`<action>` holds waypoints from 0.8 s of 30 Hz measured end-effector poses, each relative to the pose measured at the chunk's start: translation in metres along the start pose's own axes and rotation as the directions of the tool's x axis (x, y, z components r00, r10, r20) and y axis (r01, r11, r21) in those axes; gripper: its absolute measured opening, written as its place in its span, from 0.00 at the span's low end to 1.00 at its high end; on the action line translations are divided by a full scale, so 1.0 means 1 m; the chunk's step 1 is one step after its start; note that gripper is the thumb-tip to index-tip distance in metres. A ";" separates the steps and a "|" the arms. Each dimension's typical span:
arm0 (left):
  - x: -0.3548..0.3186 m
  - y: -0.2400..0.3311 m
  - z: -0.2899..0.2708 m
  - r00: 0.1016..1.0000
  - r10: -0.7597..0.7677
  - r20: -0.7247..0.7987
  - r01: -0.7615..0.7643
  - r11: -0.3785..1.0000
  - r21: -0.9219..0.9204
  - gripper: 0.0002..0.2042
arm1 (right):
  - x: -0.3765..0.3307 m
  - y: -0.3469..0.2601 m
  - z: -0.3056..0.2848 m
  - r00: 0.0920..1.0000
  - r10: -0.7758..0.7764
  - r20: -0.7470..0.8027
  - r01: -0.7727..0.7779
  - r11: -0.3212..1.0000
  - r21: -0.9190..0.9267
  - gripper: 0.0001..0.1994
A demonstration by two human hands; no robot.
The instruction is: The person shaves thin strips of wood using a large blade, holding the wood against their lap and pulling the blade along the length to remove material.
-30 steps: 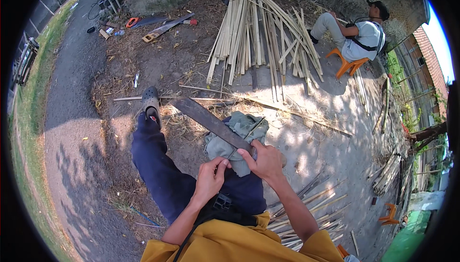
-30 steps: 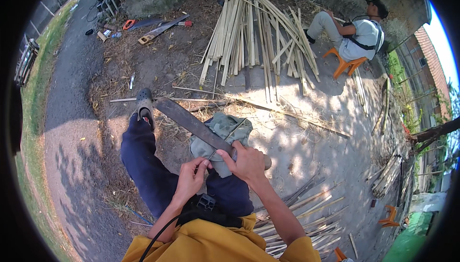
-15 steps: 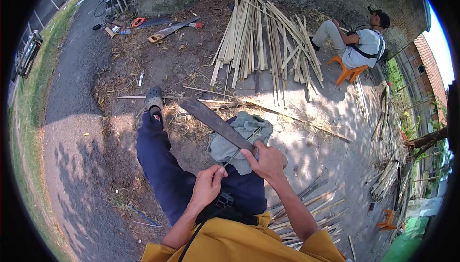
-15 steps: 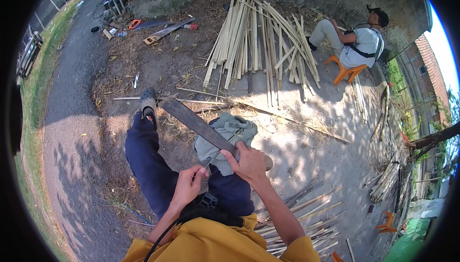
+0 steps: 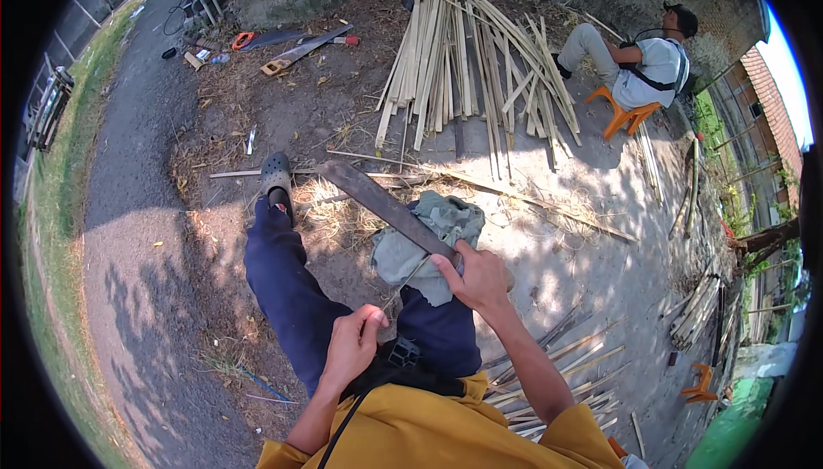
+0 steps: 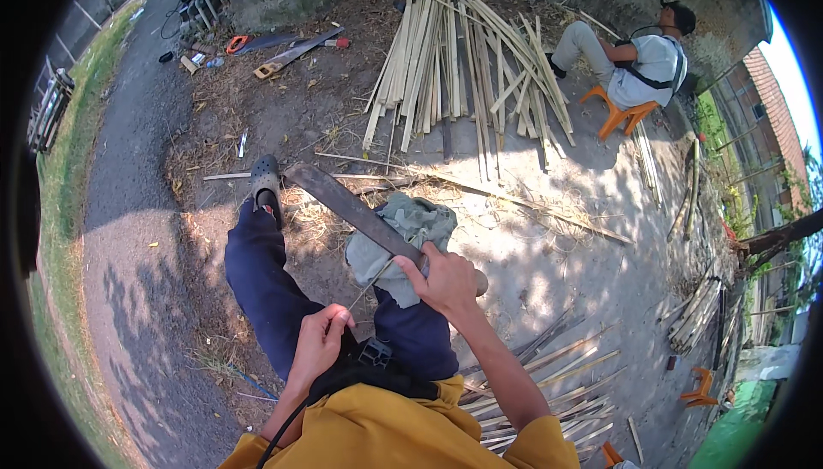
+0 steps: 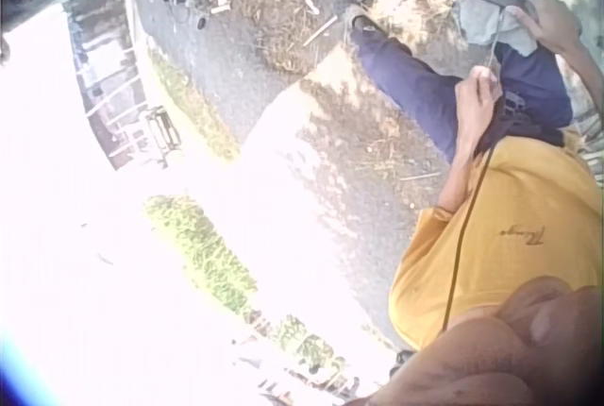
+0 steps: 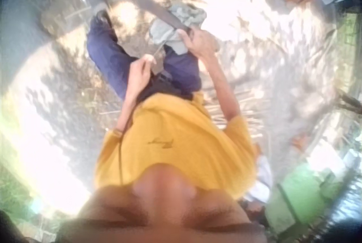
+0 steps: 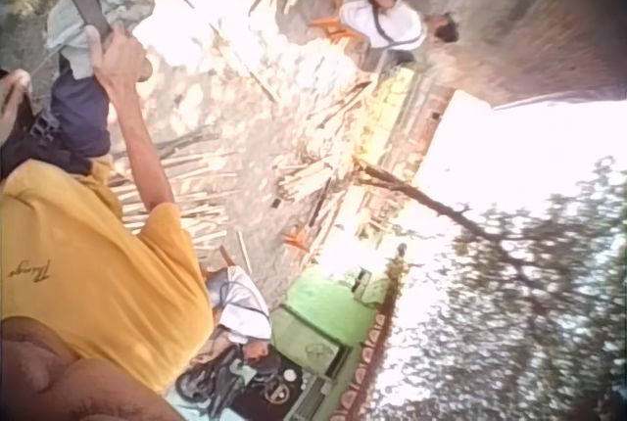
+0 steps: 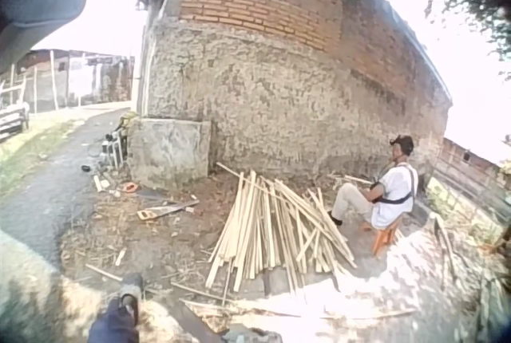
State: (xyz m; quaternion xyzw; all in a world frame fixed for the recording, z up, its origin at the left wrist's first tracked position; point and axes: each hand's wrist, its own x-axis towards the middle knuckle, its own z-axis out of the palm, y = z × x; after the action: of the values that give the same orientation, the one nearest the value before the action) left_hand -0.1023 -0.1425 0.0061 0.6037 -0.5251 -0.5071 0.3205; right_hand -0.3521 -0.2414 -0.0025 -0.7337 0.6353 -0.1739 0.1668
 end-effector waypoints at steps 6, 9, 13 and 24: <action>-0.072 -0.023 -0.066 0.990 -0.114 -0.084 0.118 0.992 0.040 0.13 | -0.007 0.008 -0.006 1.000 0.029 0.007 -0.029 0.998 0.056 0.31; -0.072 -0.017 -0.081 0.976 -0.198 -0.088 0.199 0.980 0.006 0.14 | -0.014 0.012 -0.008 1.000 0.013 -0.013 -0.010 0.983 0.185 0.29; -0.042 0.017 -0.070 0.983 -0.179 -0.046 0.176 0.983 -0.056 0.15 | -0.031 0.017 -0.017 0.990 0.130 0.046 -0.131 0.790 0.599 0.26; 0.100 0.045 0.038 0.986 0.079 0.145 -0.066 0.993 -0.094 0.14 | -0.011 0.015 -0.048 0.995 0.066 -0.079 -0.027 0.909 0.416 0.25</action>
State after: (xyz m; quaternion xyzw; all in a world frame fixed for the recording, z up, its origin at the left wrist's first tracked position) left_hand -0.1587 -0.2441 0.0096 0.5298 -0.5459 -0.5617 0.3253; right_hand -0.3888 -0.2340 0.0325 -0.6578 0.6082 -0.3339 0.2932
